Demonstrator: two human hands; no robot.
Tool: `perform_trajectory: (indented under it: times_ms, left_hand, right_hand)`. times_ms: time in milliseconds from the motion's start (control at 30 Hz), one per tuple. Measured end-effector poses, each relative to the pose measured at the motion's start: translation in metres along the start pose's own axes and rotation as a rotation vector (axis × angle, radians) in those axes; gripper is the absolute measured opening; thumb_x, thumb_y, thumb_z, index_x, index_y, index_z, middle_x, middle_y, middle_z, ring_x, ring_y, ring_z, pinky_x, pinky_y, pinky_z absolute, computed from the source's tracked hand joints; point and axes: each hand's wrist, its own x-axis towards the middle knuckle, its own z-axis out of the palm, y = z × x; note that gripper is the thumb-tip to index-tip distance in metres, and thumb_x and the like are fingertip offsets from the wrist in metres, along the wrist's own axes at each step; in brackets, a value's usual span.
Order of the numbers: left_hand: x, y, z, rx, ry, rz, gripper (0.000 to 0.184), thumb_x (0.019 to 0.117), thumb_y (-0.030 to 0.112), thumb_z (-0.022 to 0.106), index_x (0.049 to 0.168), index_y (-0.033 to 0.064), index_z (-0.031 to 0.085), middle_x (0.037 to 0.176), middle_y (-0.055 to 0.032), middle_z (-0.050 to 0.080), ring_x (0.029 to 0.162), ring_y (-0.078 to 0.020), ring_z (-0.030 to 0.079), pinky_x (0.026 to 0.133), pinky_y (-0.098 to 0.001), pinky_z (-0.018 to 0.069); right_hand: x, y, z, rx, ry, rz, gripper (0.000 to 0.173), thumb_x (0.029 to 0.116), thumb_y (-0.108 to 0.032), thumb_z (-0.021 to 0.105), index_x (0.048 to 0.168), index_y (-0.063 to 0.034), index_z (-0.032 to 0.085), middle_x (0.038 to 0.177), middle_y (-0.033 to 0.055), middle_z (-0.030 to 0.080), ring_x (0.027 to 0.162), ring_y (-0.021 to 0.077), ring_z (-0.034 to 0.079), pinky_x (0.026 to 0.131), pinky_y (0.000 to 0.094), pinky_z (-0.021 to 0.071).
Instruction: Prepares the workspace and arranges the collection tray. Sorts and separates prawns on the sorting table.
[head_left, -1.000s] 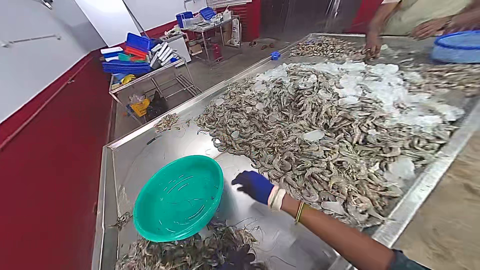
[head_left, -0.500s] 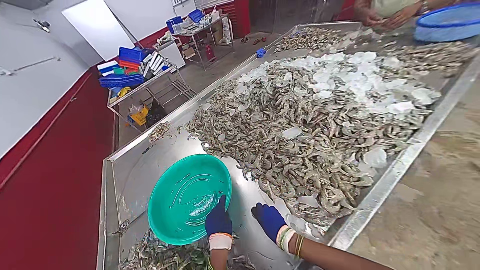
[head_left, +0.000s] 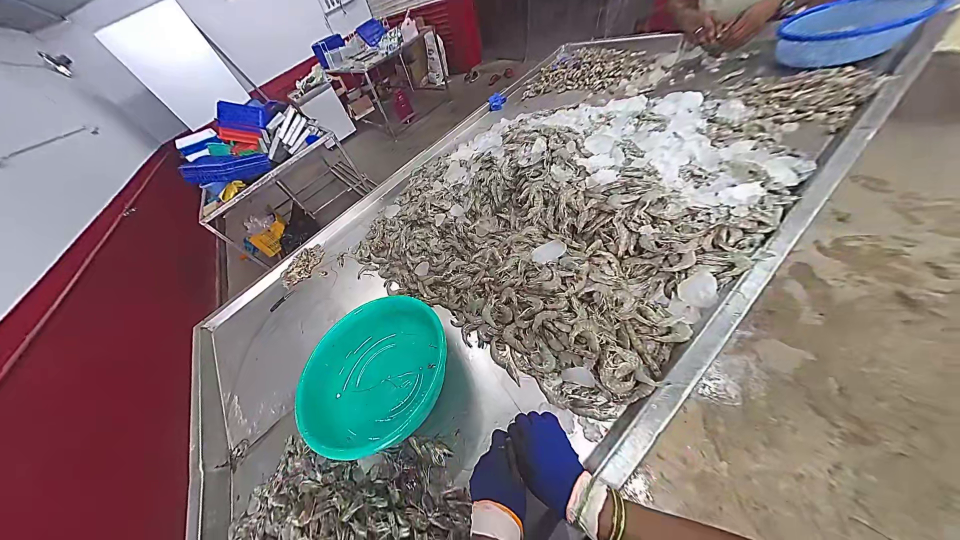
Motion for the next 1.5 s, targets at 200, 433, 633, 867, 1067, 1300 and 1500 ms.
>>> perform_trajectory:
  times_ms: [200, 433, 633, 867, 1067, 1300, 1500]
  left_hand:
    - [0.004, -0.02, -0.014, -0.111, -0.173, 0.3, 0.037, 0.1117, 0.023, 0.035, 0.131, 0.0021, 0.059, 0.109, -0.0178, 0.067, 0.099, -0.0298, 0.064, 0.093, -0.0506, 0.0505]
    - [-0.004, -0.021, -0.024, -0.155, -0.105, 0.245, 0.038, 0.1117, 0.026, 0.036, 0.139, 0.0082, 0.055, 0.108, -0.0191, 0.069, 0.099, -0.0332, 0.068, 0.093, -0.0542, 0.0519]
    - [-0.005, -0.021, -0.017, -0.117, -0.164, 0.269, 0.041, 0.1124, 0.03, 0.034, 0.14, 0.0089, 0.055, 0.112, -0.0198, 0.069, 0.103, -0.0338, 0.068, 0.096, -0.0554, 0.0509]
    - [-0.005, -0.046, -0.016, -0.495, -0.184, 0.388, 0.033, 0.1102, 0.017, 0.036, 0.13, 0.0009, 0.057, 0.075, -0.0007, 0.051, 0.061, -0.0105, 0.047, 0.063, -0.0306, 0.0463]
    - [-0.007, -0.053, -0.021, -0.754, -0.004, 0.432, 0.033, 0.1044, 0.002, 0.044, 0.134, -0.0114, 0.048, 0.113, -0.0169, 0.068, 0.102, -0.0162, 0.065, 0.094, -0.0325, 0.0531]
    - [-0.017, -0.092, -0.035, -0.844, 0.306, 0.369, 0.044, 0.0988, 0.003, 0.052, 0.14, -0.0125, 0.046, 0.11, -0.0211, 0.065, 0.093, -0.018, 0.067, 0.088, -0.0357, 0.0569]
    - [-0.017, -0.107, -0.033, -0.79, 0.464, 0.224, 0.036, 0.0906, 0.0, 0.067, 0.123, -0.0156, 0.059, 0.108, -0.0255, 0.065, 0.087, -0.0226, 0.066, 0.081, -0.0396, 0.0581]
  right_hand:
    - [-0.014, 0.02, -0.024, 0.001, -0.04, 0.111, 0.019, 0.091, 0.001, 0.061, 0.106, -0.002, 0.072, 0.11, 0.0216, 0.071, 0.109, 0.0425, 0.066, 0.092, 0.0605, 0.0504]
    - [-0.029, 0.035, -0.012, 0.119, 0.462, -0.245, 0.038, 0.0839, -0.02, 0.072, 0.12, -0.0073, 0.072, 0.122, 0.0161, 0.071, 0.123, 0.0402, 0.063, 0.11, 0.0633, 0.0428]
    - [-0.018, 0.011, -0.014, -0.028, 0.148, -0.161, 0.019, 0.094, -0.014, 0.063, 0.105, 0.0, 0.071, 0.103, 0.0197, 0.071, 0.108, 0.0405, 0.066, 0.105, 0.0574, 0.0435]
    - [-0.042, 0.066, -0.028, 0.459, 0.226, 0.018, 0.02, 0.0971, -0.006, 0.054, 0.104, 0.0008, 0.072, 0.103, 0.0232, 0.07, 0.102, 0.0412, 0.067, 0.089, 0.0619, 0.0509]
    - [-0.026, 0.039, -0.01, 0.312, 0.032, 0.533, 0.057, 0.0981, -0.029, 0.065, 0.146, -0.0005, 0.051, 0.137, 0.0311, 0.059, 0.121, 0.0501, 0.062, 0.097, 0.0656, 0.0509]
    - [-0.034, 0.04, -0.023, 0.419, 0.163, 0.448, 0.038, 0.1013, -0.018, 0.06, 0.138, -0.0085, 0.064, 0.138, 0.0249, 0.061, 0.122, 0.045, 0.063, 0.099, 0.0638, 0.0512]
    - [0.022, 0.067, -0.015, 0.32, 0.171, 0.434, 0.061, 0.0942, -0.014, 0.069, 0.152, -0.0085, 0.049, 0.152, 0.0267, 0.047, 0.131, 0.0465, 0.056, 0.101, 0.063, 0.0512]
